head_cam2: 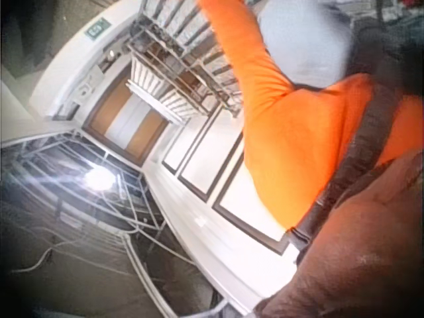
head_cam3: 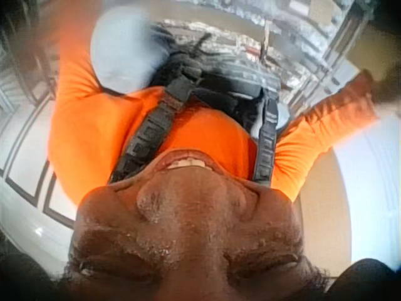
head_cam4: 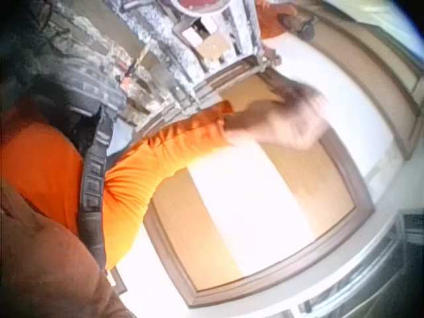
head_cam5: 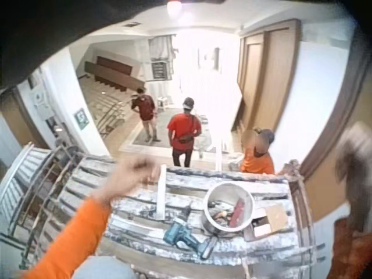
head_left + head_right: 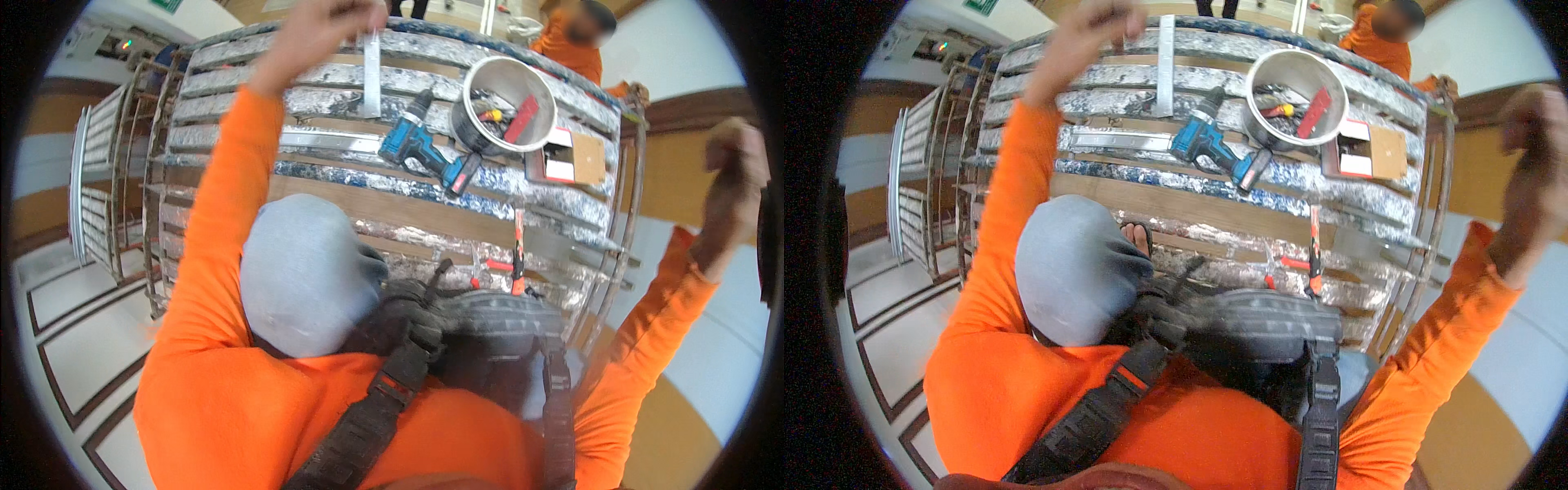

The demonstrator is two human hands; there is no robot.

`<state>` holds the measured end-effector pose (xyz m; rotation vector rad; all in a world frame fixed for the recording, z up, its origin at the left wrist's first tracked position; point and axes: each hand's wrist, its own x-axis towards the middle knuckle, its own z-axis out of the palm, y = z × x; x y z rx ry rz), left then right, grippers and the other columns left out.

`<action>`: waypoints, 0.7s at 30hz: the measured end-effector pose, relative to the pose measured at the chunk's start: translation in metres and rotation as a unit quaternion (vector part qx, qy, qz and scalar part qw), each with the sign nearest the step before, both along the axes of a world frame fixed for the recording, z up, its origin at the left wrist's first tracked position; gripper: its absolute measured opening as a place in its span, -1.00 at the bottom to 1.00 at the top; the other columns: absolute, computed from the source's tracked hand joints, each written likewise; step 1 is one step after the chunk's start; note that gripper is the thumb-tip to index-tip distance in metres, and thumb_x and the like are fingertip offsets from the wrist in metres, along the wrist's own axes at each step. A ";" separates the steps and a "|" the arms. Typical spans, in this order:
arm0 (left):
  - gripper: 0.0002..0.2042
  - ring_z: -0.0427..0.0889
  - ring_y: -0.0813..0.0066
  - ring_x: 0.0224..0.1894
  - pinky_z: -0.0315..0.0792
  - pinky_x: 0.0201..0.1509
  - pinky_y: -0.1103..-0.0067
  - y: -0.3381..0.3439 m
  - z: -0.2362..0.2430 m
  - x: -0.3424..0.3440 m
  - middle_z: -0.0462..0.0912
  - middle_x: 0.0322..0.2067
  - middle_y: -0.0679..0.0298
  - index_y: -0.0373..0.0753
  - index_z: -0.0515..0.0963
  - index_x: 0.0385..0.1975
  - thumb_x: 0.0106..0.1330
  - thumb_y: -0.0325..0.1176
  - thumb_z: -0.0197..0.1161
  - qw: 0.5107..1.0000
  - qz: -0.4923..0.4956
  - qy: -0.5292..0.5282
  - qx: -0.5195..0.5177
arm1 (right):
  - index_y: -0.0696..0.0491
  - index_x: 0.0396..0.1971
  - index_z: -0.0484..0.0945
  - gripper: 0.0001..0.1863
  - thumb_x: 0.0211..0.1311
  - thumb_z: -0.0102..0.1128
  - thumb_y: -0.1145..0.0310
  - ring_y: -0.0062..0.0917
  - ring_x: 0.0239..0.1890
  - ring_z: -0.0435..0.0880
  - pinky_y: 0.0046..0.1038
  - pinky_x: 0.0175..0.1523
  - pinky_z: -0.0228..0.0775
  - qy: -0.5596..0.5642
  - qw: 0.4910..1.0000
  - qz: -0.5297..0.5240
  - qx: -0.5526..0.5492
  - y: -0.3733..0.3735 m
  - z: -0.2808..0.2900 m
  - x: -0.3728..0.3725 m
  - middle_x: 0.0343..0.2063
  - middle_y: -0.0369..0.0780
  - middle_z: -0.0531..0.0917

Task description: The person cuts metal trim pieces with tin snips and fits them into a curved ceiling frame. They repeatedly measure, cut, and place the trim along the ceiling edge while working on a scaffold in a stairwell.

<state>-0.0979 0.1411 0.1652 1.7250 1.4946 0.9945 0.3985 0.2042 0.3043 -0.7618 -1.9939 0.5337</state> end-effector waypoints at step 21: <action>-0.80 0.80 0.33 -0.35 0.66 -0.26 0.42 0.036 -0.260 -0.068 0.81 -0.27 0.10 -0.33 0.74 -0.21 0.23 -0.43 0.31 0.940 0.226 0.135 -0.218 | 0.05 -0.33 0.66 -0.82 0.26 0.30 0.24 -0.14 -0.34 0.73 -0.17 -0.24 0.58 -0.482 0.833 0.232 -0.137 -0.095 -0.272 -0.091 -0.38 -0.10 0.72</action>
